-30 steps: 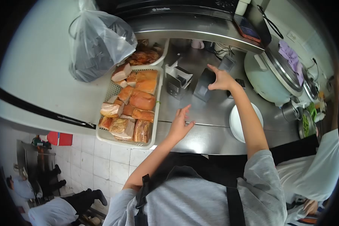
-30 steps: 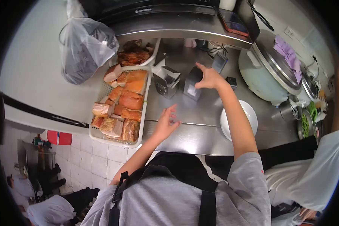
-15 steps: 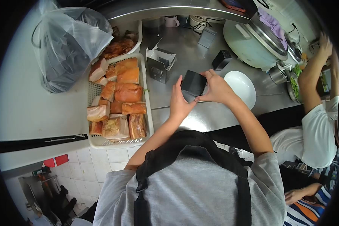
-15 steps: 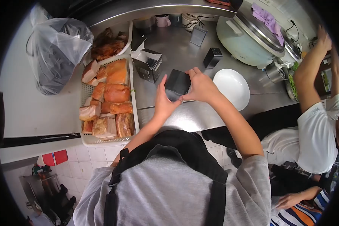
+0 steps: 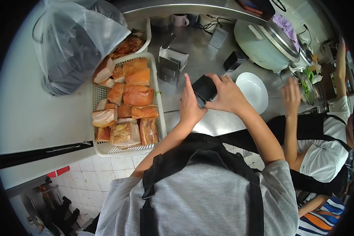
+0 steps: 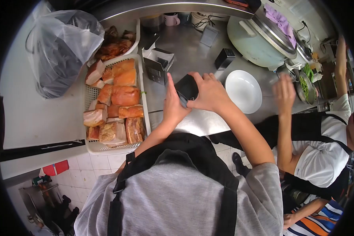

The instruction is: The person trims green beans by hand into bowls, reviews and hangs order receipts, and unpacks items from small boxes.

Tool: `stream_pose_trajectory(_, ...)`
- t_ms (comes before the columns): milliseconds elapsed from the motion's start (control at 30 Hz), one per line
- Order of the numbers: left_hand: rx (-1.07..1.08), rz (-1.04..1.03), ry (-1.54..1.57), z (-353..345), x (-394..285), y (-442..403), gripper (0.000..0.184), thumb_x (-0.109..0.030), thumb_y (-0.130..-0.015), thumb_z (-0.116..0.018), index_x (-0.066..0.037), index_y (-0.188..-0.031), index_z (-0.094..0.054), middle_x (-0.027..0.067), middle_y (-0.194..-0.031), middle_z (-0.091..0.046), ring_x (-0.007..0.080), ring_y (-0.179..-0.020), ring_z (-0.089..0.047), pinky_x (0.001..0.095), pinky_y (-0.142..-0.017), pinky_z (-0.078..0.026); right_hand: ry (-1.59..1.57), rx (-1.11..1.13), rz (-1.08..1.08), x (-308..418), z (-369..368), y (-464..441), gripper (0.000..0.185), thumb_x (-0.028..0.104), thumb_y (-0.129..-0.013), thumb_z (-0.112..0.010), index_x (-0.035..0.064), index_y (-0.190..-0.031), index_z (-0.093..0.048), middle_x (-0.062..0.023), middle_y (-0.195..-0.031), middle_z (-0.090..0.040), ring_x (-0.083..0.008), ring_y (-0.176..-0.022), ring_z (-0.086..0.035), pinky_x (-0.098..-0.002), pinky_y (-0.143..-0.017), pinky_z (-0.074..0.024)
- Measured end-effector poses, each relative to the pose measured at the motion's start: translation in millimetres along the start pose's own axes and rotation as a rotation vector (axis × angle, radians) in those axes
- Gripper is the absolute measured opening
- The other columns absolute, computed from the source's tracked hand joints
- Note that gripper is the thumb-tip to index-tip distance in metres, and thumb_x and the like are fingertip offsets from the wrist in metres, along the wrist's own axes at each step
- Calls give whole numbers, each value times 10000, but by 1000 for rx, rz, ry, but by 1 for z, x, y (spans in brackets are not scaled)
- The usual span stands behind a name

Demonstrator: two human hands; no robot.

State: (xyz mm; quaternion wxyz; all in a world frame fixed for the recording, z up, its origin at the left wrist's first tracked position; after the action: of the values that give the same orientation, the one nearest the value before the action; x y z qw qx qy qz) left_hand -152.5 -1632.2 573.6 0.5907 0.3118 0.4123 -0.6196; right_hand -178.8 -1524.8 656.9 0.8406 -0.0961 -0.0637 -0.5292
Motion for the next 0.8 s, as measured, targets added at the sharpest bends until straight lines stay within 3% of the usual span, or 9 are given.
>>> stream_pose_trajectory(100,26,-24,33,2,6,-3,1277,-33,-551,-792,-117,-1495,63,204,-1349,-405,405,-1191,-457,510,-923,-416,-398,216,-293,-22,-18,0,783,380,-560,-844,36,-1171,-496,-110,-816,-609,-229,-744,-604,-310,-688,-494)
stream_pose_trajectory(200,124,1,-22,1,3,-3,1297,-4,-519,-797,-111,-1493,53,211,-1385,-384,411,-1207,-449,491,-943,-421,-976,215,-576,-39,-18,-3,738,430,-606,-855,60,-1132,-492,-34,-754,-580,-121,-640,-558,-237,-599,-448)
stream_pose_trajectory(233,148,-4,-31,-3,2,-4,1298,3,-514,-796,-109,-1493,49,211,-1383,-385,412,-1211,-445,482,-954,-419,-911,238,-512,-42,-13,-9,627,361,-747,-775,66,-1214,-478,-20,-829,-604,-85,-727,-586,-227,-656,-471)
stream_pose_trajectory(333,183,-71,-28,-5,-1,-7,1309,-53,-504,-827,-78,-1484,41,222,-1388,-370,403,-1245,-410,444,-1006,-397,-1513,223,-404,-25,-5,-15,524,258,-869,-656,52,-1302,-442,-62,-971,-628,-120,-891,-608,-275,-802,-487)
stream_pose_trajectory(367,198,-91,16,-6,4,-9,1307,-96,-515,-839,-58,-1479,43,236,-1387,-363,404,-1255,-398,444,-1018,-387,-1621,286,-308,-17,-3,-17,537,114,-907,-533,63,-1406,-342,-103,-1129,-610,-163,-1066,-575,-331,-962,-435)
stream_pose_trajectory(500,177,9,113,-11,14,-11,1263,-305,-575,-844,42,-1452,-5,309,-1370,-334,423,-1295,-343,447,-1050,-349,-1202,71,3,-17,-7,-7,725,-40,-810,-466,124,-1470,-215,-144,-1148,-606,-243,-1092,-580,-361,-968,-435)
stream_pose_trajectory(600,161,15,128,-15,13,-18,1200,-405,-625,-805,93,-1432,-70,354,-1347,-333,450,-1296,-338,457,-1056,-332,-925,54,-137,-10,-7,8,787,-19,-788,-556,166,-1474,-216,-176,-1161,-590,-273,-1019,-618,-360,-924,-468)
stream_pose_trajectory(633,151,22,177,-16,15,-20,1121,-373,-659,-785,89,-1432,-118,348,-1344,-349,449,-1276,-365,453,-1050,-336,-654,-37,-151,-16,-8,9,857,7,-748,-640,204,-1471,-225,-194,-1138,-595,-302,-954,-642,-357,-858,-504)
stream_pose_trajectory(800,90,-50,220,-7,16,-19,832,-306,-796,-623,94,-1405,-222,323,-1320,-420,418,-1196,-466,424,-1011,-376,-552,-239,-330,-32,-9,19,910,58,-697,-716,213,-1465,-252,-174,-1065,-642,-274,-812,-658,-348,-738,-529)
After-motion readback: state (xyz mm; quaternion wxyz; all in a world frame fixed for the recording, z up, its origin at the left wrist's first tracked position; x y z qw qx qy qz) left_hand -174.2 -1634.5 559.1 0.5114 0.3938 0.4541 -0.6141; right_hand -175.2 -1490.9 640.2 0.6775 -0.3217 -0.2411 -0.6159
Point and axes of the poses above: each hand's wrist, its own y-axis away from the middle knuckle, its own z-axis out of the back of the hand, x = y × z, the point moved 8 cm from there along -y, towards the middle knuckle
